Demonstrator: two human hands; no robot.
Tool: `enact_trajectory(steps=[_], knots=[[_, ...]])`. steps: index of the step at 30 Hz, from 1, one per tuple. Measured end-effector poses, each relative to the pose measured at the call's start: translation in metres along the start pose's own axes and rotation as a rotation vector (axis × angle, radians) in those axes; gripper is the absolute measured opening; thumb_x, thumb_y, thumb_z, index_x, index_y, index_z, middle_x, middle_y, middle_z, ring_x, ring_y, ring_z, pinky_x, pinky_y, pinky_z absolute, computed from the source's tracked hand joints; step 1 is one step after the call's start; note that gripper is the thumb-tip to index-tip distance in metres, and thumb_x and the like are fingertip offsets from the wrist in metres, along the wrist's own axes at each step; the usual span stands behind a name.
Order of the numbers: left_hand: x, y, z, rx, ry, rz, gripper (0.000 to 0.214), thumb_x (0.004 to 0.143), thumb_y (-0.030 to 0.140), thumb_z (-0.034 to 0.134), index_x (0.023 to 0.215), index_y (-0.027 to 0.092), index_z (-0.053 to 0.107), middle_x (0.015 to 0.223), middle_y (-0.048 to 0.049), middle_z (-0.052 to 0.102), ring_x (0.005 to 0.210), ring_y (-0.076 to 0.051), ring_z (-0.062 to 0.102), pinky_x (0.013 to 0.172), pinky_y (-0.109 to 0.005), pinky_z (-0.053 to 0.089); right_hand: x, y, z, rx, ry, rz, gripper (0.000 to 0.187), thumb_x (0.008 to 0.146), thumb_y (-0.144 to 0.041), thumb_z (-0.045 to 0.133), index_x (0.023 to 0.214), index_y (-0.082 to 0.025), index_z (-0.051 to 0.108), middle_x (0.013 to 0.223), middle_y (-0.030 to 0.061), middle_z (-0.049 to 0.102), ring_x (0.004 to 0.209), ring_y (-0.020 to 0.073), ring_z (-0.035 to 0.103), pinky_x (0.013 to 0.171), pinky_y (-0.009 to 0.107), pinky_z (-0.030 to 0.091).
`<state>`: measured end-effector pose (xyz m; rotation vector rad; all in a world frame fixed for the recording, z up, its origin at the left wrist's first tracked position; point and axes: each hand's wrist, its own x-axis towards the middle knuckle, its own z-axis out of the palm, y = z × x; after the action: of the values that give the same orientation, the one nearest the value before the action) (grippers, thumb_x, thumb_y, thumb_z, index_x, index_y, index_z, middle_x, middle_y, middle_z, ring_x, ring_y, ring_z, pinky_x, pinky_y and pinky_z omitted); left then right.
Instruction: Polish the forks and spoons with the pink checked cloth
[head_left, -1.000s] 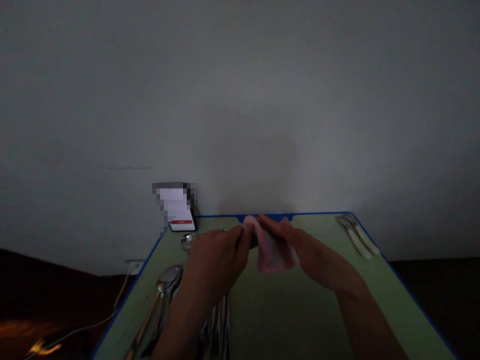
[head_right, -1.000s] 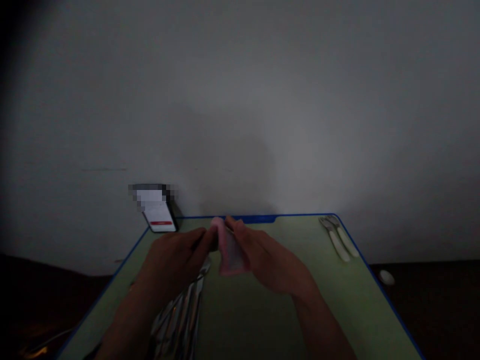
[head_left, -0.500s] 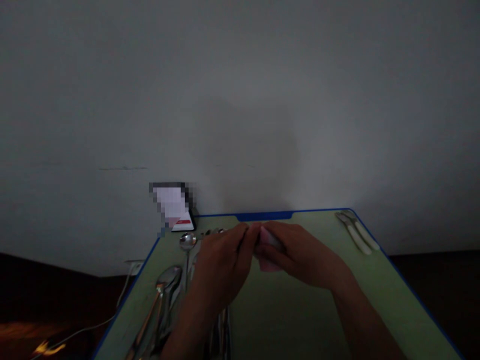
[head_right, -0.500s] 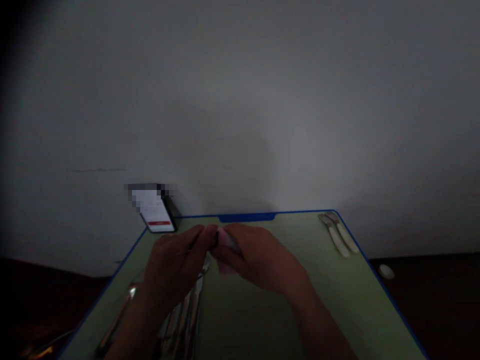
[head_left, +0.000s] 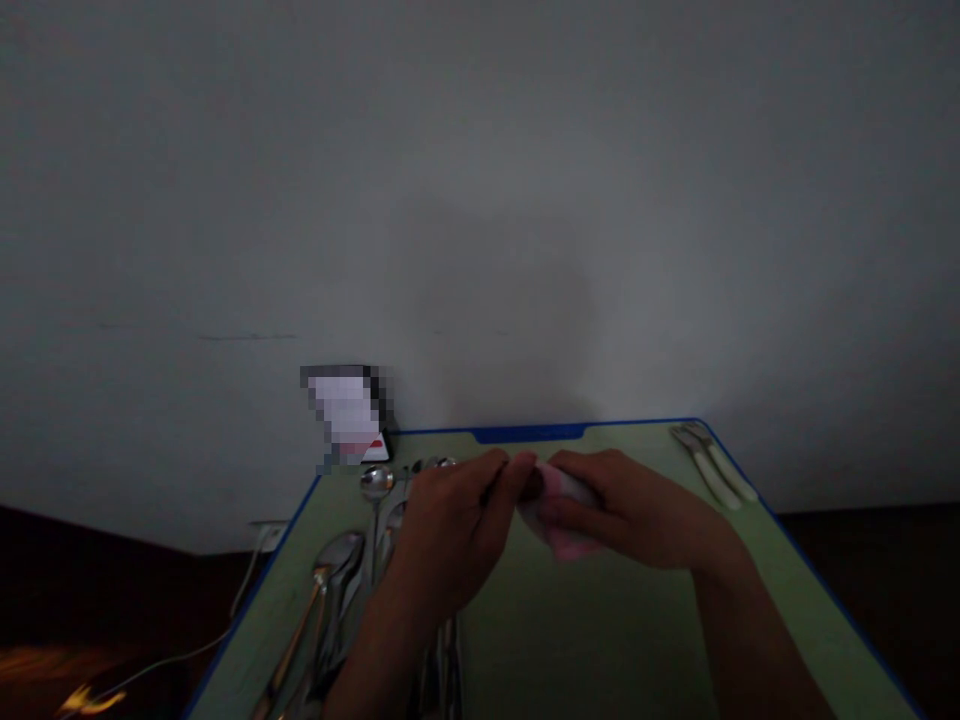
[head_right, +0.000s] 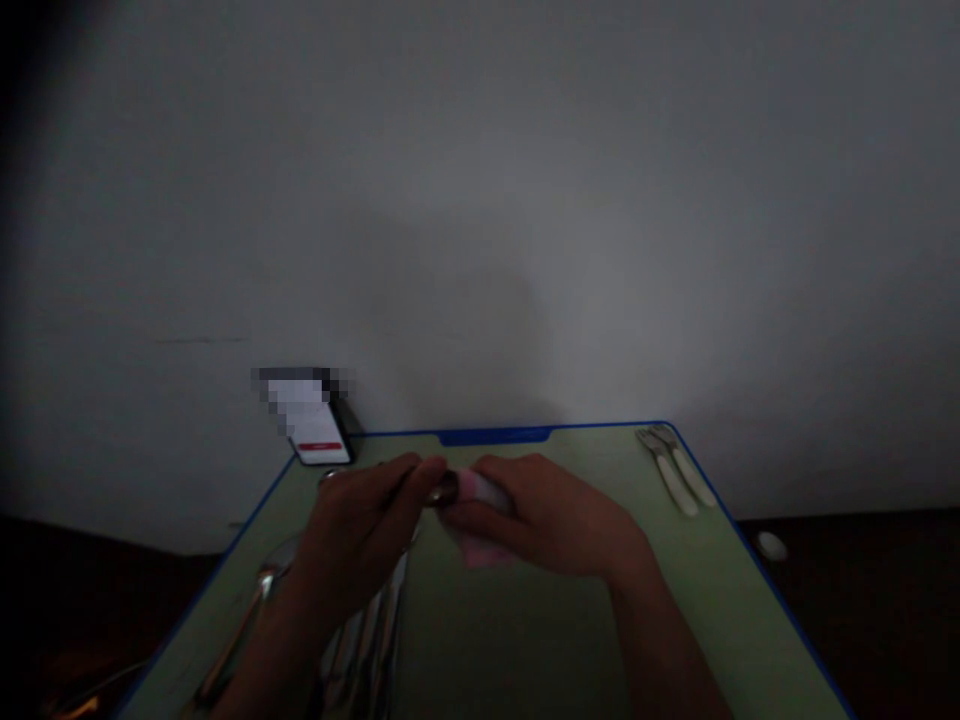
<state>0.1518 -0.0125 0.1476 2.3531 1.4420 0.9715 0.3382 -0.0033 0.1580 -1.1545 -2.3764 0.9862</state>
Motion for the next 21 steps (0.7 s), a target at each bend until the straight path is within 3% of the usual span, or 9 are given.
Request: enact_trajectory(steps=[6, 11, 17, 21], knots=[[0.001, 0.001, -0.009, -0.085, 0.014, -0.095, 0.034, 0.090, 0.032, 0.043, 0.067, 0.017, 0.063, 0.049, 0.0037, 0.054, 0.045, -0.009, 0.051, 0.045, -0.018, 0.033, -0.008, 0.001, -0.010, 0.008, -0.040, -0.002, 0.037, 0.086, -0.051, 0.043, 0.094, -0.017, 0.057, 0.080, 0.0022, 0.061, 0.068, 0.0122, 0.051, 0.061, 0.024, 0.036], [0.001, -0.003, -0.015, -0.101, 0.033, -0.154, 0.036, 0.088, 0.032, 0.044, 0.060, 0.017, 0.061, 0.041, 0.0053, 0.046, 0.040, -0.009, 0.046, 0.040, -0.018, 0.031, -0.011, 0.002, -0.013, 0.034, -0.020, -0.018, 0.036, 0.086, -0.048, 0.045, 0.098, -0.017, 0.058, 0.082, 0.0025, 0.062, 0.069, 0.0120, 0.052, 0.061, 0.023, 0.037], [-0.002, -0.004, -0.014, -0.212, 0.091, -0.122, 0.014, 0.087, 0.028, 0.050, 0.085, 0.018, 0.059, 0.064, 0.0026, 0.064, 0.053, -0.010, 0.056, 0.050, -0.019, 0.043, -0.014, -0.003, -0.016, 0.068, 0.000, -0.025, 0.034, 0.086, -0.047, 0.046, 0.087, -0.016, 0.059, 0.070, -0.0003, 0.055, 0.060, 0.0088, 0.047, 0.054, 0.020, 0.034], [-0.004, -0.001, -0.014, -0.326, 0.038, -0.029, 0.010, 0.085, 0.022, 0.054, 0.095, 0.020, 0.057, 0.074, 0.0019, 0.066, 0.062, -0.009, 0.062, 0.055, -0.018, 0.049, -0.013, -0.001, -0.016, 0.123, 0.017, -0.057, 0.031, 0.087, -0.045, 0.046, 0.085, -0.016, 0.058, 0.068, -0.0015, 0.052, 0.058, 0.0077, 0.045, 0.052, 0.019, 0.034]])
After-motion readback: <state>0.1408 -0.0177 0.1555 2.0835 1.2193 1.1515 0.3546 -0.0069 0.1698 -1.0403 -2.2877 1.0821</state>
